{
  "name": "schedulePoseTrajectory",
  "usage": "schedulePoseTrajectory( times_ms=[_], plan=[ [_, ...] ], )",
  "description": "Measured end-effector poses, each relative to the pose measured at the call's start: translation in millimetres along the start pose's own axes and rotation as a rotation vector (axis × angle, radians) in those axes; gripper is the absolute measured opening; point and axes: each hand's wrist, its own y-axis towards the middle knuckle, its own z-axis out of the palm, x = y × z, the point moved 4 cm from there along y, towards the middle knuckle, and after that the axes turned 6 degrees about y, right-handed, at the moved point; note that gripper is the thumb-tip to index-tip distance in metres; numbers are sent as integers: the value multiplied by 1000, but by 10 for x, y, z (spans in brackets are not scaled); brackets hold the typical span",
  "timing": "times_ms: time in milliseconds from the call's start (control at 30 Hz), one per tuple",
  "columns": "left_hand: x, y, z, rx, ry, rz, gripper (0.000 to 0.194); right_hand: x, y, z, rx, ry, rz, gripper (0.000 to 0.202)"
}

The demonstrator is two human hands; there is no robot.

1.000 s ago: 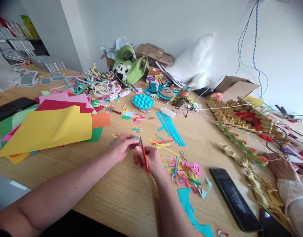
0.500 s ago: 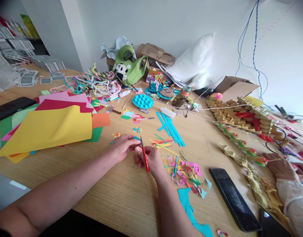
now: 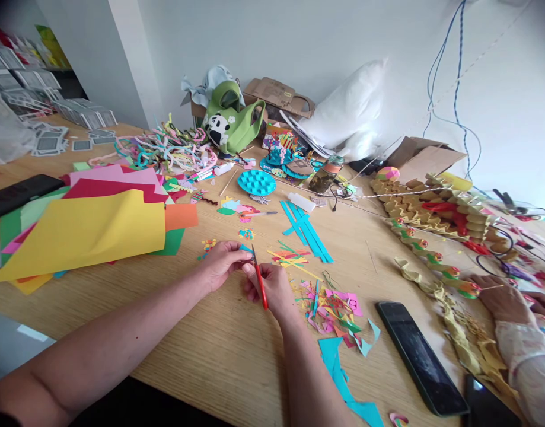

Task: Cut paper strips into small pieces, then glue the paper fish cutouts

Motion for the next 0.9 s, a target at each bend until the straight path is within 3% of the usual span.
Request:
schedulePoseTrajectory(
  times_ms=[900],
  plan=[
    [-38,26,-43,39,64,16,13,-3,-7,7,13,-24,29,54]
  ],
)
